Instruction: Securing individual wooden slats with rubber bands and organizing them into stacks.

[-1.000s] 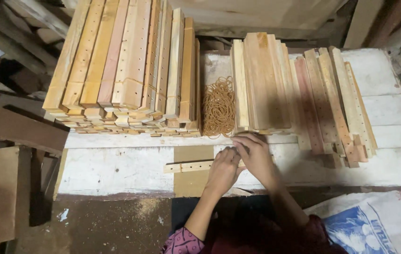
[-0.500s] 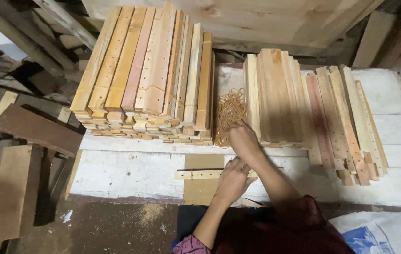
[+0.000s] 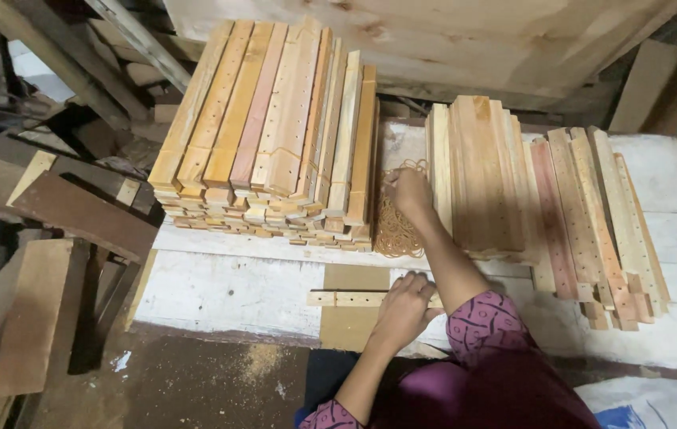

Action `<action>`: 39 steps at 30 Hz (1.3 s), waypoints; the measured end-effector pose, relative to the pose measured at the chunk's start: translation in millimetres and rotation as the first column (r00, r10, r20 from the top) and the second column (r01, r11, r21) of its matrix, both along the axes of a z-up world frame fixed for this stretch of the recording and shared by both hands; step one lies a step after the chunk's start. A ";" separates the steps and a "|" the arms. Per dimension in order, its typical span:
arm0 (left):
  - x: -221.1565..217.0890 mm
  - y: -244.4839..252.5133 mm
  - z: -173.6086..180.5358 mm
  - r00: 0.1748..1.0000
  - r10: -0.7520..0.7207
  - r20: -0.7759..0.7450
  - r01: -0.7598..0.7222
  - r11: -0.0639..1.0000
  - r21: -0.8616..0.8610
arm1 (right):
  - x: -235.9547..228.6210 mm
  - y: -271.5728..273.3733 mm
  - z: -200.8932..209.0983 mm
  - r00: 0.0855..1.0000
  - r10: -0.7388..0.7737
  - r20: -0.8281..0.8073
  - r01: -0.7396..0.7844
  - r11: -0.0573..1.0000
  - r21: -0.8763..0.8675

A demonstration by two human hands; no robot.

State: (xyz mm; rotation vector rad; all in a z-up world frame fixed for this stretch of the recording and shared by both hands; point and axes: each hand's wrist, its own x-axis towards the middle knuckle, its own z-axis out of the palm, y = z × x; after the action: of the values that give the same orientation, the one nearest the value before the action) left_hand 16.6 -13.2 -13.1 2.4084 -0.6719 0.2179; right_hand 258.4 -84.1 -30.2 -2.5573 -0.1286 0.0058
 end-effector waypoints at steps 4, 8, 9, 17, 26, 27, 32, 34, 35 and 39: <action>-1.5 2.0 3.1 1.000 -0.003 0.006 0.003 1.000 -0.013 | -7.3 -0.1 14.4 0.999 -0.003 -0.043 0.007 0.997 0.077; -1.3 4.6 12.1 1.000 -0.005 0.026 0.005 1.000 -0.012 | -23.1 -2.5 37.9 0.998 0.047 -0.044 -0.048 0.998 -0.026; -5.5 2.7 7.4 1.000 -0.010 0.020 0.010 1.000 -0.013 | -25.8 -6.8 36.4 0.998 0.042 -0.050 -0.043 0.999 -0.027; -2.4 5.4 5.7 1.000 -0.021 0.013 0.022 0.999 -0.037 | -8.4 -24.0 4.6 0.942 0.326 -0.077 -0.334 0.903 -0.270; -2.5 2.5 7.9 0.998 0.008 -0.063 -0.040 0.845 -0.533 | -67.4 -48.2 75.2 0.954 0.075 0.289 -0.123 0.981 0.152; -7.0 0.4 6.1 0.998 -0.002 -0.070 -0.036 0.845 -0.534 | -84.9 -59.4 71.2 0.957 0.066 0.282 -0.112 0.982 0.151; -18.1 -4.9 40.6 0.955 0.080 -0.287 -0.285 0.523 -0.803 | -176.3 -78.7 106.7 0.995 0.029 0.092 -0.061 0.931 0.360; -18.1 -17.9 35.4 0.930 0.048 -0.365 -0.347 0.445 -0.825 | -195.4 -101.0 78.2 0.998 0.057 0.039 -0.069 0.832 0.550; -19.8 -25.0 31.8 0.899 0.015 -0.438 -0.413 0.365 -0.834 | -206.9 -112.7 63.0 0.995 0.098 -0.003 -0.066 0.695 0.716; -21.9 -44.5 6.7 0.832 -0.113 -0.543 -0.514 0.211 -0.831 | -237.1 -143.5 20.0 0.994 0.055 -0.098 0.052 0.542 0.839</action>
State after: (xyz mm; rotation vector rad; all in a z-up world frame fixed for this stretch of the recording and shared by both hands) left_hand -5.3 -57.7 -6.4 1.1316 0.1430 0.0544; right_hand 21.3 -227.6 -10.2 -1.5550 -0.0620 0.0730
